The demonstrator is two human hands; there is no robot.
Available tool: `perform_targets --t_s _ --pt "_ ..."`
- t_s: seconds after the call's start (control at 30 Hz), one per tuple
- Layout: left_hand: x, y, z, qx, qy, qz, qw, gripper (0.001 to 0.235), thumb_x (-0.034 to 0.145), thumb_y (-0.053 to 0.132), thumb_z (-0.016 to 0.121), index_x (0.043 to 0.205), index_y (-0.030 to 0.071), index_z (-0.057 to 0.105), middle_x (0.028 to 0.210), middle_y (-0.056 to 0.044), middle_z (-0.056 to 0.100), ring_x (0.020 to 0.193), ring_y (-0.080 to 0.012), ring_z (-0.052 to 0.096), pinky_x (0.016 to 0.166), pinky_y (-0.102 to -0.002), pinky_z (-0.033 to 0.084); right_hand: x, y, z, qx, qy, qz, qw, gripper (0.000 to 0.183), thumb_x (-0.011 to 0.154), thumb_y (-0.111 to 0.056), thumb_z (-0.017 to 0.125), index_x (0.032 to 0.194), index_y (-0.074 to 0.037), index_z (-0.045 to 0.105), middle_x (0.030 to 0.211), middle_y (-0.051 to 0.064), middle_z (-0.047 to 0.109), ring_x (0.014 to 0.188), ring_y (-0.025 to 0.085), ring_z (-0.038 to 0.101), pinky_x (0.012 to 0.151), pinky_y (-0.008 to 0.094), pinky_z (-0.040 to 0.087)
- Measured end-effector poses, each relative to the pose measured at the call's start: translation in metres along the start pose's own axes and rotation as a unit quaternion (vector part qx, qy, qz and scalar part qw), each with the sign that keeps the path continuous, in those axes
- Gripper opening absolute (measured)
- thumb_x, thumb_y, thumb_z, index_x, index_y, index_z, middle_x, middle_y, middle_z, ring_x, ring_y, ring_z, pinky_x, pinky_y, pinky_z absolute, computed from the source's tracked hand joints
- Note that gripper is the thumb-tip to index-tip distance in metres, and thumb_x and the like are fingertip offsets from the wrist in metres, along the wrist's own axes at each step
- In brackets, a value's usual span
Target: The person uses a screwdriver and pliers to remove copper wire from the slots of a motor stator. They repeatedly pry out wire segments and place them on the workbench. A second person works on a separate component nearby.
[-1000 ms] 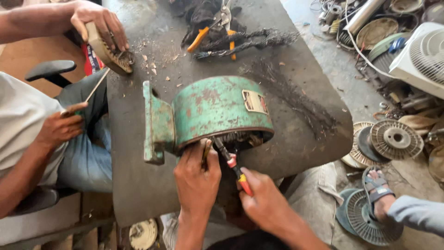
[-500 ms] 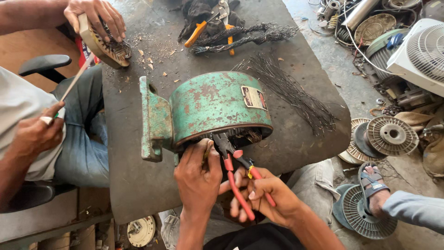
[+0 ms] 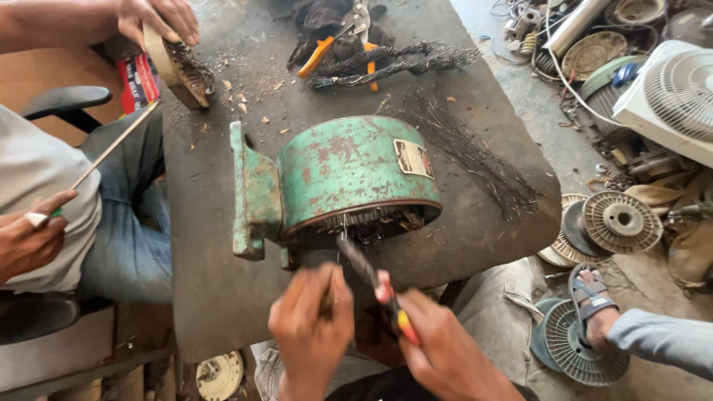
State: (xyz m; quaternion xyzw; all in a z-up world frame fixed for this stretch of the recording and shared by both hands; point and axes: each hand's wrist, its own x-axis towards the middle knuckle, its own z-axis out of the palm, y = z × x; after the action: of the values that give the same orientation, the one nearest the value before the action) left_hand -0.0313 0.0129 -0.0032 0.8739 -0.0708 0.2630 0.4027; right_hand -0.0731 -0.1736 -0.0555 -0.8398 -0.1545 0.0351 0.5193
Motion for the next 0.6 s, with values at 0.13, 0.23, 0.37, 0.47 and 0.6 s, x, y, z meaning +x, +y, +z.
perform_targets --t_s 0.13,0.23,0.37,0.47,0.6 --pt "-0.034 0.008 -0.019 0.052 0.006 0.053 0.997 0.006 0.079 0.010 0.075 0.083 0.009 0.072 0.070 -0.006 0.066 0.058 -0.0222 0.063 0.056 -0.034 0.049 -0.041 0.035 0.000 0.000 -0.080 -0.062 0.995 0.060 0.072 0.001 0.066 0.131 0.001 0.058 0.116 0.019 0.063 0.098 0.041 0.071 0.079 0.041 0.058" --pt "-0.048 -0.002 -0.041 0.005 -0.024 0.093 0.995 0.009 0.077 0.010 0.075 0.085 0.009 0.073 0.070 -0.003 0.068 0.059 -0.0172 0.066 0.057 -0.031 0.051 -0.067 0.070 0.003 -0.052 -0.145 -0.036 0.987 0.053 0.072 -0.006 0.075 0.124 -0.001 0.063 0.123 0.015 0.063 0.093 0.037 0.075 0.073 0.039 0.062" --pt "-0.065 -0.007 -0.050 -0.019 0.003 0.149 0.989 0.005 0.081 0.012 0.073 0.084 0.008 0.072 0.070 -0.002 0.068 0.059 -0.0158 0.066 0.058 -0.029 0.051 -0.099 0.096 0.011 -0.141 -0.112 -0.102 0.978 0.047 0.068 -0.011 0.075 0.113 -0.001 0.067 0.117 0.013 0.065 0.089 0.030 0.079 0.065 0.037 0.060" --pt "-0.069 -0.008 -0.051 -0.067 0.012 0.161 0.985 0.006 0.084 0.012 0.071 0.084 0.007 0.071 0.071 -0.003 0.069 0.059 -0.0159 0.066 0.058 -0.029 0.051 -0.112 0.100 0.012 -0.170 -0.139 -0.137 0.966 0.023 0.090 -0.013 0.072 0.112 -0.004 0.070 0.113 0.008 0.072 0.082 0.023 0.082 0.064 0.031 0.061" --pt "-0.069 -0.012 -0.056 -0.130 0.014 0.146 0.981 0.009 0.088 0.013 0.069 0.084 0.005 0.070 0.072 -0.004 0.069 0.060 -0.0159 0.066 0.058 -0.028 0.050 -0.133 0.099 0.006 0.018 -0.072 0.068 0.995 0.018 0.094 -0.012 0.065 0.107 -0.013 0.077 0.097 -0.001 0.082 0.088 0.019 0.081 0.080 0.031 0.062"
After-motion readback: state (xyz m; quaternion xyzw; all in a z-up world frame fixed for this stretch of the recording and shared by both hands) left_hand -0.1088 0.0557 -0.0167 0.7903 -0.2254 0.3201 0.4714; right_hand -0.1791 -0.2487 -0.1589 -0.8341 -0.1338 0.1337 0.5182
